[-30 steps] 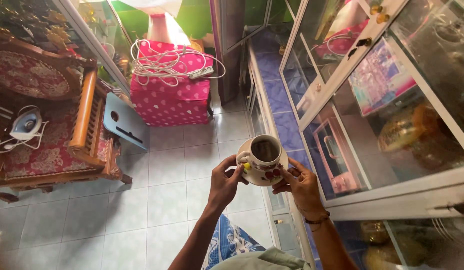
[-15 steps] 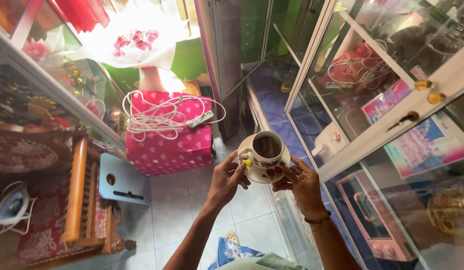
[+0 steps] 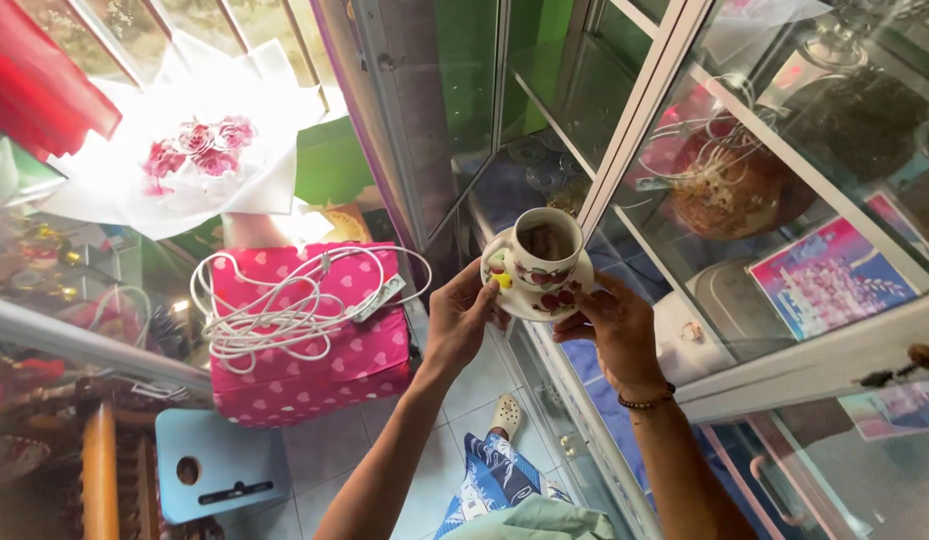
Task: Move a teapot and various teacups from a wooden table into a display cabinet.
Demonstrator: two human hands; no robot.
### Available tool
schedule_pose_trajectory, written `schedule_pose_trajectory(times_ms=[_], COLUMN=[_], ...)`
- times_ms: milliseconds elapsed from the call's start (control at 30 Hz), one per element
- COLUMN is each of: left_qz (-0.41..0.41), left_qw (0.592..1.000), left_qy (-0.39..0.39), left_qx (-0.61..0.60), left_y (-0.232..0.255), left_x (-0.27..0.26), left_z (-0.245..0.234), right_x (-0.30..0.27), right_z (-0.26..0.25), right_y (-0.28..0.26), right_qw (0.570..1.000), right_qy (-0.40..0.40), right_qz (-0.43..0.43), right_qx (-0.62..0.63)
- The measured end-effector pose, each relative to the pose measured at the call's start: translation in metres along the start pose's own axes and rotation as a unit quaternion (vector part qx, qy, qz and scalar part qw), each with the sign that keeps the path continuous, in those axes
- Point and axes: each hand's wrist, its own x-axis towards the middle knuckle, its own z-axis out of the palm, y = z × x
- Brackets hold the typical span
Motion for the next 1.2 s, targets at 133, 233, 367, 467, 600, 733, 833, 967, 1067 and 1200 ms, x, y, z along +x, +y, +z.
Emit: schedule_pose_trajectory(times_ms=[133, 233, 367, 467, 600, 733, 833, 967, 1067, 1200], left_qz=[0.015, 0.013, 0.050, 0.084, 0.110, 0.133, 0.157, 0.158, 0.121, 0.066], left_qw=[1.000, 0.999, 0.996, 0.991, 0.981, 0.974, 0.969, 0.967, 0.970, 0.978], left_qy=[-0.009, -0.002, -0.050, -0.073, -0.105, -0.114, -0.145, -0.144, -0.153, -0.146], left_qx=[0.010, 0.040, 0.063, 0.070, 0.122, 0.143, 0.124, 0.138, 0.142, 0.134], left_y=[0.002, 0.003, 0.010, 0.027, 0.053, 0.064, 0.065, 0.041, 0.016, -0.007], left_x=[0.094, 0.166, 0.269, 0.343, 0.445, 0.540, 0.602, 0.681, 0.723, 0.752], left_z=[-0.005, -0.010, -0.019, -0.021, -0.026, -0.020, -0.017, -0.014, -0.011, -0.001], right_x=[0.085, 0.144, 0.232, 0.296, 0.379, 0.457, 0.508, 0.565, 0.596, 0.628], right_z=[0.005, 0.009, 0.015, 0.018, 0.026, 0.032, 0.033, 0.022, 0.013, -0.005], right_y=[-0.017, -0.035, -0.062, -0.076, -0.096, -0.115, -0.123, -0.119, -0.112, -0.102], right_qw=[1.000, 0.998, 0.995, 0.994, 0.990, 0.987, 0.985, 0.986, 0.985, 0.981], right_qy=[-0.006, 0.013, -0.008, -0.012, -0.012, 0.038, 0.088, 0.091, 0.113, 0.164], right_qz=[0.010, -0.021, -0.056, -0.069, -0.111, -0.135, -0.123, -0.112, -0.094, -0.056], right_qx=[-0.011, -0.062, -0.081, -0.086, -0.087, -0.075, -0.084, -0.088, -0.089, -0.090])
